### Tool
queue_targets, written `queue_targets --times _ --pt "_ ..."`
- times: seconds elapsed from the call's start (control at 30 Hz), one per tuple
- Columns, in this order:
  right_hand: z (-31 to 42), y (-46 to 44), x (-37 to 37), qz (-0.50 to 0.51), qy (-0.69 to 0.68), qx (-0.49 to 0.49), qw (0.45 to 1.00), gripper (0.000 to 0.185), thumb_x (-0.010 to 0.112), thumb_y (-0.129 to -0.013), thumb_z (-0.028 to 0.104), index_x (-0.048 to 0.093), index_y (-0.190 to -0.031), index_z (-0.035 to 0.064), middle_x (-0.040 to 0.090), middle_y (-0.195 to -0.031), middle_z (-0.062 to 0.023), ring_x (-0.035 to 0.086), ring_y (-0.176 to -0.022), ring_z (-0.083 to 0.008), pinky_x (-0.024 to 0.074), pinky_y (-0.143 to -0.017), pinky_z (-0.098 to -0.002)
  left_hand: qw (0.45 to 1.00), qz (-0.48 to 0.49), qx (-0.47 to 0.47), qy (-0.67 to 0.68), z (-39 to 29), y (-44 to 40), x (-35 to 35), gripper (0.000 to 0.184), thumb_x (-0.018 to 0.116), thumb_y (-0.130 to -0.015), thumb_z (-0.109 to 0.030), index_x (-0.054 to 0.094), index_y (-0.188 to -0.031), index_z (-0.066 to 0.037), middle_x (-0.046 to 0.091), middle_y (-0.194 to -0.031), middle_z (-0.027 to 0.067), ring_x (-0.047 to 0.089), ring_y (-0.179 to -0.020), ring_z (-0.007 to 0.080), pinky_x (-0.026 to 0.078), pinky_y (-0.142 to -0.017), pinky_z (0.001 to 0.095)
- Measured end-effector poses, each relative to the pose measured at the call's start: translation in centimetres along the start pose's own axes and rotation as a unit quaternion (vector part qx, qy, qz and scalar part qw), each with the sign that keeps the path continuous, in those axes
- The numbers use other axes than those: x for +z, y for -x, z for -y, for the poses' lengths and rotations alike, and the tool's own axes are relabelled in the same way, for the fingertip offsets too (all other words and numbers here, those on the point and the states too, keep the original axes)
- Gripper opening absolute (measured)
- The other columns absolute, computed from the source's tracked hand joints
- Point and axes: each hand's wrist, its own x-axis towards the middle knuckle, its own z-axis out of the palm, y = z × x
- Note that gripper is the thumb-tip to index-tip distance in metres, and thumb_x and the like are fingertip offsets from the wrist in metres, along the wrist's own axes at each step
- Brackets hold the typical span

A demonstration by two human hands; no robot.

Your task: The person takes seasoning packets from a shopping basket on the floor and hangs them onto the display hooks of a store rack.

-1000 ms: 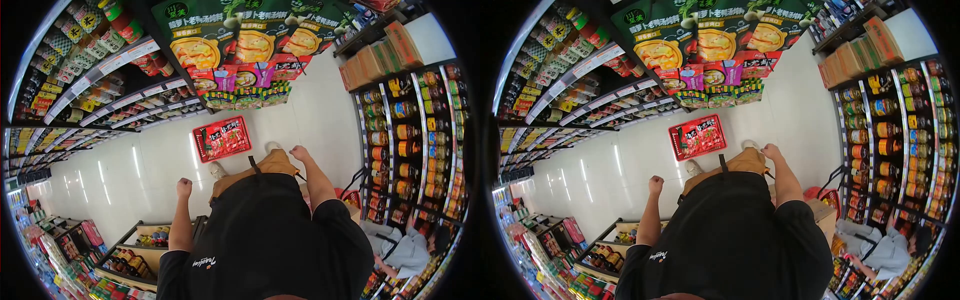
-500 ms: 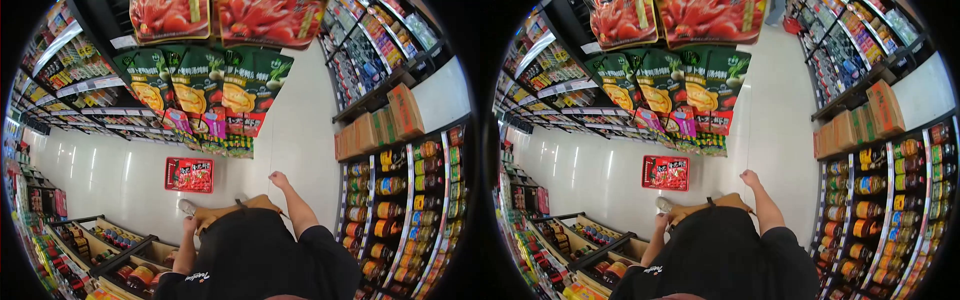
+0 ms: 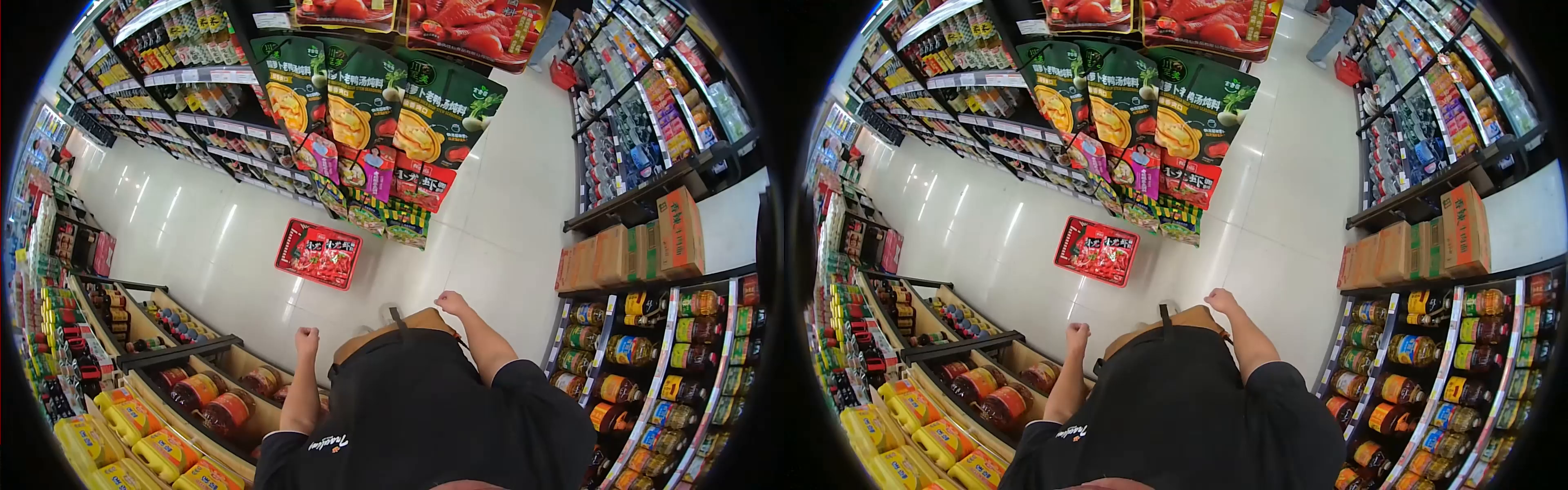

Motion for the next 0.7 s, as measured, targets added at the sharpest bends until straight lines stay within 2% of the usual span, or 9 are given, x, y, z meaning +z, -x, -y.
queue_targets --times 0.1,0.33,0.43,0.6,0.7 --pt "2.1 0.1 -1.5 0.000 0.033 -0.016 0.999 0.038 0.068 -0.077 0.038 0.070 -0.092 0.0030 0.070 -0.085 -0.0146 0.067 -0.078 -0.0254 0.0527 -0.073 -0.0357 0.994 0.019 -0.078 0.081 2.5 2.6 -0.7 0.020 0.062 -0.079 -0.013 0.059 -0.085 0.006 0.063 -0.071 0.0097 0.061 -0.063 0.0161 0.051 -0.058 0.0289" --pt "7.0 0.2 -3.3 -0.009 0.054 -0.059 0.997 0.039 0.066 -0.077 0.040 0.069 -0.095 0.0051 0.069 -0.095 -0.0167 0.065 -0.090 -0.0331 0.0517 -0.080 -0.0392 0.978 0.065 -0.186 0.073 7.0 7.7 -0.1 0.024 0.060 -0.082 -0.014 0.060 -0.091 0.009 0.064 -0.076 0.0123 0.062 -0.064 0.0176 0.052 -0.059 0.0290" --pt "7.6 0.6 -2.6 -0.022 0.053 -0.070 0.996 0.037 0.068 -0.078 0.038 0.070 -0.093 0.0046 0.069 -0.091 -0.0157 0.066 -0.087 -0.0289 0.0524 -0.078 -0.0372 0.975 0.091 -0.192 0.071 8.7 8.1 0.4 0.025 0.060 -0.082 -0.014 0.060 -0.091 0.009 0.065 -0.076 0.0129 0.062 -0.064 0.0182 0.052 -0.059 0.0293" --pt "7.5 0.0 -2.9 0.041 0.125 -0.081 0.988 0.037 0.069 -0.077 0.038 0.069 -0.092 0.0047 0.070 -0.090 -0.0147 0.066 -0.087 -0.0286 0.0523 -0.077 -0.0377 0.977 0.098 -0.182 0.057 11.9 6.4 0.4 0.025 0.059 -0.082 -0.016 0.061 -0.091 0.008 0.066 -0.075 0.0113 0.063 -0.063 0.0171 0.051 -0.061 0.0303" --pt "8.7 -2.4 -3.2 0.056 0.151 -0.083 0.983 0.038 0.068 -0.077 0.040 0.070 -0.092 0.0052 0.069 -0.093 -0.0154 0.066 -0.088 -0.0305 0.0521 -0.077 -0.0395 0.983 0.094 -0.155 0.024 12.2 4.8 -0.6 0.023 0.058 -0.084 -0.011 0.058 -0.094 0.010 0.065 -0.077 0.0145 0.064 -0.065 0.0199 0.053 -0.056 0.0296"
